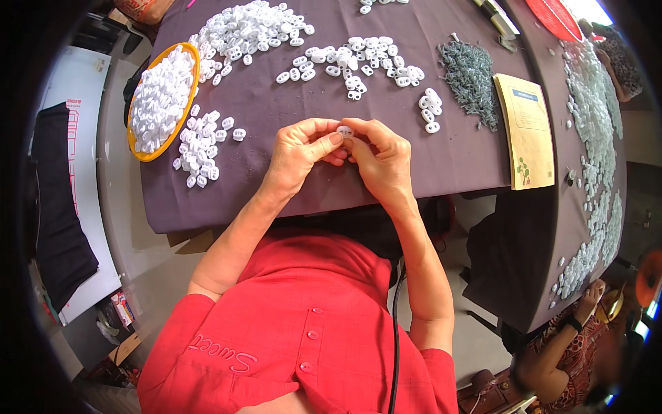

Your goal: The person assembles plastic cord locks by fitting the components together by hand.

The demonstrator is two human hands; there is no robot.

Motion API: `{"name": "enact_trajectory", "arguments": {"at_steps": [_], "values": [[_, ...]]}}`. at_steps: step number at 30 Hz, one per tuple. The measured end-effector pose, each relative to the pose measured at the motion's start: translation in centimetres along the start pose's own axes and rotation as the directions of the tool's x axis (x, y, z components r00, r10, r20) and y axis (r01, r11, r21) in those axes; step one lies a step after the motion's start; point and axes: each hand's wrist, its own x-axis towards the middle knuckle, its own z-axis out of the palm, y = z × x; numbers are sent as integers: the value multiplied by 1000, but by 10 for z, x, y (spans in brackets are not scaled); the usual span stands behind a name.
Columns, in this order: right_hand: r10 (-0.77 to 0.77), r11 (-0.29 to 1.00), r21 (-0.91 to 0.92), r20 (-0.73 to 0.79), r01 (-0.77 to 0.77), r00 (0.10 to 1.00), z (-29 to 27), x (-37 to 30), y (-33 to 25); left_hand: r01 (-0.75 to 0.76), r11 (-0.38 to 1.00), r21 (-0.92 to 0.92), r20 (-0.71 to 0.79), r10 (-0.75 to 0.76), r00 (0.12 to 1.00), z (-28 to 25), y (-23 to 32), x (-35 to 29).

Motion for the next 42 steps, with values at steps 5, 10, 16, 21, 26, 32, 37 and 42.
{"name": "enact_trajectory", "arguments": {"at_steps": [5, 10, 16, 21, 26, 32, 37, 42], "values": [[183, 956, 245, -73, -160, 980, 5, -3, -5, 9, 1000, -17, 7, -9, 1000, -5, 0, 0], [194, 960, 220, -76, -174, 978, 6, -5, -7, -20, 998, 52, -38, 22, 999, -1, -3, -2], [226, 951, 233, -77, -203, 971, 4, 0, -9, -66, 992, 111, -22, 69, 997, 3, -3, -6], [260, 933, 278, -85, -227, 962, 4, -1, -9, -16, 996, 83, -20, 18, 1000, 3, -3, -4], [270, 927, 288, -61, -242, 961, 5, 1, -6, -30, 987, 157, 9, 29, 1000, 1, -4, -3], [268, 936, 265, -113, -231, 957, 6, -2, -7, -47, 938, 343, 20, 43, 999, 8, 2, -5], [291, 914, 318, -75, -253, 954, 3, -1, -6, -78, 952, 295, 20, 75, 997, 8, -3, -2], [298, 918, 306, -112, -253, 948, 5, 0, -4, -59, 961, 272, 24, 54, 998, 9, -1, -3]]}}
